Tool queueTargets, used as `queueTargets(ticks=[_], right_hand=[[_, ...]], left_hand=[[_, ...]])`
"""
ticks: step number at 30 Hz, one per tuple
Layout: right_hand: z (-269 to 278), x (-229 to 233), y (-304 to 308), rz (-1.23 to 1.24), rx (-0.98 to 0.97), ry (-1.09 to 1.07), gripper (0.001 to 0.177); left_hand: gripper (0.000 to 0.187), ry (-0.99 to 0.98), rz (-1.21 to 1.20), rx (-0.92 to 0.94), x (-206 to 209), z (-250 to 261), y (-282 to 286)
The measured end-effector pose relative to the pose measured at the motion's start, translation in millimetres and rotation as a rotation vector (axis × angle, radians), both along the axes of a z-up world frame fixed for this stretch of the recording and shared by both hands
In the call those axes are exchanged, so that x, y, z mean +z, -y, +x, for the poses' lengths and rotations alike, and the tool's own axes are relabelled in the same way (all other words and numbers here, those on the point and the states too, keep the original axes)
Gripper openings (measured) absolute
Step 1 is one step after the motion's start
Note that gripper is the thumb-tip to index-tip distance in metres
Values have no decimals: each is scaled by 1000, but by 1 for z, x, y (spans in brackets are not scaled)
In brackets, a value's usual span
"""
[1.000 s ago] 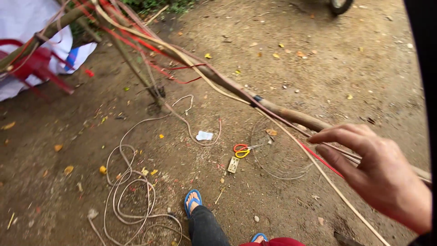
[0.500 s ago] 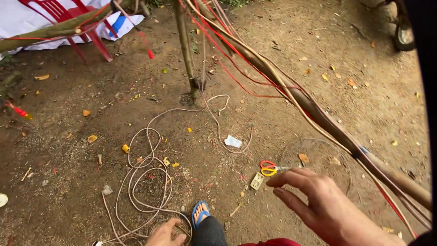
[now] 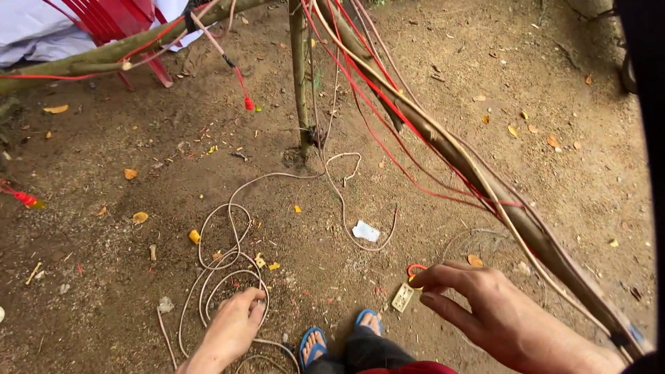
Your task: Organize and secure electrical wires to a wooden support structure using electrical tape.
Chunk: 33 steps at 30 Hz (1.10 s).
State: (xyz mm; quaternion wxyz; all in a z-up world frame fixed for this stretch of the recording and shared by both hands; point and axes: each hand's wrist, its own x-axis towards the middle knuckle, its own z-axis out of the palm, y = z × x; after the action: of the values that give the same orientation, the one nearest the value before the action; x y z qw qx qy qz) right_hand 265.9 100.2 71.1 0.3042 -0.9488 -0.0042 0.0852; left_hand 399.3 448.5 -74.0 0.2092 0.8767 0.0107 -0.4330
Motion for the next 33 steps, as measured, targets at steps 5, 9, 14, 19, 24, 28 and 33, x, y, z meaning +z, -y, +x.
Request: queueTargets(ticks=[5,9,14,19,24,28,33], right_hand=[[59,0,32,-15,-7,-29,28],[97,4,33,3,60,-62,26],[136,10,44,13,1,-98,29],[166,14,46,-16,-197,-48,31],[197,32,30,13,-328,-120,29],[201,34,27,9,-380,-121,26],[203,40,26,28,-464,-222,34]], left_hand=[[29,166,-132,44,20,53,41],[29,291,-210,129,77,117,55],[44,708,-404,77,101,277,14],[41,960,-571,-23,80,505,-17],[102,946,-83,-230,83,614,19],[117,763,-46,-215,87,618,50],[110,648,-119,-126,84,632,63]])
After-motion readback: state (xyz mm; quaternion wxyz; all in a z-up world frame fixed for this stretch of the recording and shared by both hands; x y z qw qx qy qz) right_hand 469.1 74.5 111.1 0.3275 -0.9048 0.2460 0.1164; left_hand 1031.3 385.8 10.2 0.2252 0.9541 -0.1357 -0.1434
